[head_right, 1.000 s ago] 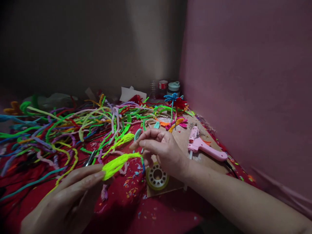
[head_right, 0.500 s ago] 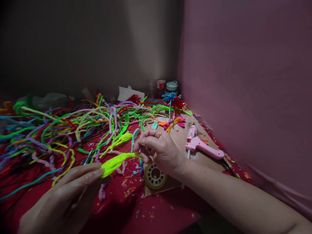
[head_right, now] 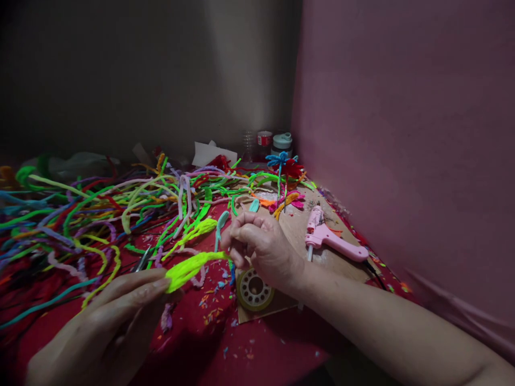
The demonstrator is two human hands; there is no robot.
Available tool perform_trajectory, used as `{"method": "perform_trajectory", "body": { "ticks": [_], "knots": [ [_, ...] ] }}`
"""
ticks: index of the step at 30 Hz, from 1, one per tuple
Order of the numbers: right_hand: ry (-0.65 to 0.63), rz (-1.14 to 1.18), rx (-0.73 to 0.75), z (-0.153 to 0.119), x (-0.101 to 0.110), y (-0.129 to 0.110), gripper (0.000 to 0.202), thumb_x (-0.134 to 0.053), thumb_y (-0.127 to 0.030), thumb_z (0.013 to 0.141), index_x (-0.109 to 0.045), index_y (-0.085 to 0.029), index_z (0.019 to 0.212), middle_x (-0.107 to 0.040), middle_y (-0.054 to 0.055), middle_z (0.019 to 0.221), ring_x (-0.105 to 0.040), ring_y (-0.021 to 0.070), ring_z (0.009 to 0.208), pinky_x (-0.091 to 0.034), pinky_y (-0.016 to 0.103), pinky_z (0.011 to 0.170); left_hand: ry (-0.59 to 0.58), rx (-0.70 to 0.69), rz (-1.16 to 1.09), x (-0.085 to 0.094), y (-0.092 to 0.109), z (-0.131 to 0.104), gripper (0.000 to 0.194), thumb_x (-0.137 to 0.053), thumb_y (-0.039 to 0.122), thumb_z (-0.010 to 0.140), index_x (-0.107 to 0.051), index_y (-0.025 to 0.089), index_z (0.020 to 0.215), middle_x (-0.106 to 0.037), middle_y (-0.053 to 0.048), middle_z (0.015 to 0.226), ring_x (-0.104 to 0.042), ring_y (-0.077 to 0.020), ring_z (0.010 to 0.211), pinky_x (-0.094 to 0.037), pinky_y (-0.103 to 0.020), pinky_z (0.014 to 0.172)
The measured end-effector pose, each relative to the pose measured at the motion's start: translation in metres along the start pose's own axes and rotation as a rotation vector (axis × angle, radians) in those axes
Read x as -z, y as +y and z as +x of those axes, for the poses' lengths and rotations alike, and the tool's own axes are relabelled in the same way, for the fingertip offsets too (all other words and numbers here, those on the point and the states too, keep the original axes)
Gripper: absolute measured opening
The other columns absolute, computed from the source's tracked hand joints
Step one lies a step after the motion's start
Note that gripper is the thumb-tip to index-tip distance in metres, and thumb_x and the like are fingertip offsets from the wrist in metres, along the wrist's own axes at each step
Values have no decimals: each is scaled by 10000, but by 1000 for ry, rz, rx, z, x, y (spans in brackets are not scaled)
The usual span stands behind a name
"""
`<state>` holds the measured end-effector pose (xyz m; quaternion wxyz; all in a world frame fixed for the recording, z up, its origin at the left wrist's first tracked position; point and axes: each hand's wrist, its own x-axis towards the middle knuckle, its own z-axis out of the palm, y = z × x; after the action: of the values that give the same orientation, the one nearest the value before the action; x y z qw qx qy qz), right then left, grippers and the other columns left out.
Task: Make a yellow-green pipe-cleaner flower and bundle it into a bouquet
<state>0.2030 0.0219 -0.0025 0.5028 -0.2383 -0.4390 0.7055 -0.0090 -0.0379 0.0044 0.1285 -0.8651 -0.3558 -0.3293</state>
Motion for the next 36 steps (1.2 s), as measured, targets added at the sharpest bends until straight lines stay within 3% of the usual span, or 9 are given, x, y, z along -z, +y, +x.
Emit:
{"method": "perform_trajectory", "body": {
  "ticks": [7, 12, 18, 22, 29, 36],
  "knots": [
    [27, 5, -5, 0, -2, -1, 91, -539, -163, 719, -567, -156, 632, -562, -26, 525, -446, 54, 353, -289, 177, 368, -13, -5, -6, -1, 0, 2, 147, -473, 112, 879, -568, 146, 985, -623, -80, 919, -647, -94, 793, -521, -136, 682],
    [18, -39, -2, 1, -2, -2, 124, -533, -166, 757, -583, -151, 644, -496, -49, 424, -429, 52, 334, -316, 165, 368, -1, -7, -18, -1, 0, 5, 145, -465, 94, 874, -581, 133, 952, -626, -78, 894, -648, -86, 759, -518, -127, 674],
    [68, -8, -7, 2, -4, -2, 56, -574, -181, 707, -566, -153, 660, -604, -26, 548, -452, 43, 330, -340, 154, 338, 6, 12, -25, -2, 0, 4, 157, -468, 111, 873, -560, 162, 990, -651, -67, 896, -659, -99, 738, -530, -145, 623],
    [36, 10, -14, 1, -4, -3, 23, -575, -172, 711, -573, -156, 695, -630, -17, 586, -482, 49, 342, -346, 151, 337, -8, 27, -16, -2, 0, 3, 150, -471, 121, 875, -559, 180, 981, -657, -60, 891, -662, -103, 727, -538, -157, 611],
    [27, -42, -22, -2, -2, -2, 179, -688, -250, 739, -546, -158, 680, -588, -34, 585, -444, 35, 367, -326, 143, 336, -18, 10, -33, 0, 0, 3, 159, -474, 104, 869, -562, 158, 990, -640, -77, 917, -659, -98, 767, -526, -132, 618],
    [56, -121, -30, -2, -6, -1, 228, -657, -311, 773, -514, -159, 683, -562, -41, 594, -422, 25, 374, -313, 155, 367, -29, 3, -14, 0, 0, 5, 155, -461, 105, 877, -585, 156, 955, -648, -71, 886, -663, -94, 755, -523, -136, 669]
  ]
}}
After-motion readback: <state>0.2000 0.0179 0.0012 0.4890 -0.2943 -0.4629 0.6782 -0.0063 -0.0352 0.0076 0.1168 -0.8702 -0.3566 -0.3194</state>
